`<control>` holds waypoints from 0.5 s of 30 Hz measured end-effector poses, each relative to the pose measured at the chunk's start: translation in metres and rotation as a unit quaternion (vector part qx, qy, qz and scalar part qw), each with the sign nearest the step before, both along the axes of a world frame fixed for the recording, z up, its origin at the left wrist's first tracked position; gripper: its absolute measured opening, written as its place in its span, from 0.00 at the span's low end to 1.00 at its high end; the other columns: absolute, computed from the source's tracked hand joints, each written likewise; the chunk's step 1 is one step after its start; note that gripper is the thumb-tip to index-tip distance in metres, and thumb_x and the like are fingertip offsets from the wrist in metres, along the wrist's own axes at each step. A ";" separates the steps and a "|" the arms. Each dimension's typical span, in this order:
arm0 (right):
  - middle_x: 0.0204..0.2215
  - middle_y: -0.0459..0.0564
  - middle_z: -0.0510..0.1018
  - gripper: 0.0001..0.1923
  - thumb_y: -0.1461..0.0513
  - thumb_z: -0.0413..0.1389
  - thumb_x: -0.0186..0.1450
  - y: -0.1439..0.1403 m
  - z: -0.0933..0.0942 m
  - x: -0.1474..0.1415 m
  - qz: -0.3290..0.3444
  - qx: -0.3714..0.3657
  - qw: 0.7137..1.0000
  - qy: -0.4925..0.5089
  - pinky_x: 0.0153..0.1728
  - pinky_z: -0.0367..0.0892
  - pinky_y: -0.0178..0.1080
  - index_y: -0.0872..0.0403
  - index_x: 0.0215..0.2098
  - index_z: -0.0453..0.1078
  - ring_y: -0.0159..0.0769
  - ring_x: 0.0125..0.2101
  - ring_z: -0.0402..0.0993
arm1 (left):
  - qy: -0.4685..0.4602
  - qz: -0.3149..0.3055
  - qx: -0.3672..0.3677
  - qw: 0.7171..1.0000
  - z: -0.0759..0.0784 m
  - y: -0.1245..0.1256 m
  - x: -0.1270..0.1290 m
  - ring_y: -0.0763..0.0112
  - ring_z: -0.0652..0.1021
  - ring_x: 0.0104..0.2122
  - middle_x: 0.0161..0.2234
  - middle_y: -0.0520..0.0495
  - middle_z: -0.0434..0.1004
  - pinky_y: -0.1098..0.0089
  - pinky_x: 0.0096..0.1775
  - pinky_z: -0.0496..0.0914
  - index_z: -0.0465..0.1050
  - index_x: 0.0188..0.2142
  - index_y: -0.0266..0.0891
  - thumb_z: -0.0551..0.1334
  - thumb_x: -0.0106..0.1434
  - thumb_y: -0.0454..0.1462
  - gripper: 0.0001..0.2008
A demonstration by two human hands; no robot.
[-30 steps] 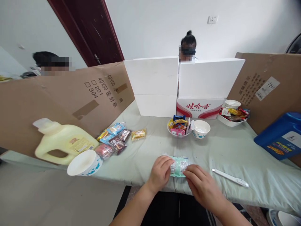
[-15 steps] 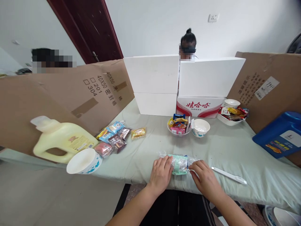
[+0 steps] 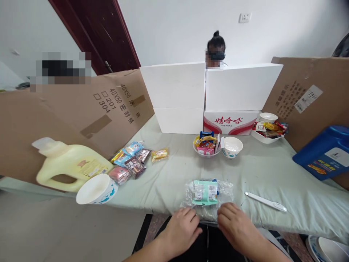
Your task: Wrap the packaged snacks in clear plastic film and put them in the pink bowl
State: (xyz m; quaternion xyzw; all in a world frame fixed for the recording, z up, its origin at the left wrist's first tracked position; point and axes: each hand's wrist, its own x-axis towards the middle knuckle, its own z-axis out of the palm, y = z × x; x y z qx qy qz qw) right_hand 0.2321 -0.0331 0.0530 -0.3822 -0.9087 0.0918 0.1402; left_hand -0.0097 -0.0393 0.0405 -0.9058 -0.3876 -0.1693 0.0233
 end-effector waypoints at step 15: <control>0.31 0.48 0.78 0.02 0.63 0.56 0.60 0.024 -0.013 -0.015 -0.186 -0.211 0.959 -0.024 0.31 0.58 0.35 0.53 0.32 0.69 0.38 0.33 0.74 | 0.019 0.067 -0.049 0.996 0.000 0.090 0.049 0.50 0.73 0.47 0.47 0.39 0.74 0.54 0.46 0.68 0.68 0.51 0.38 0.69 0.53 0.46 0.29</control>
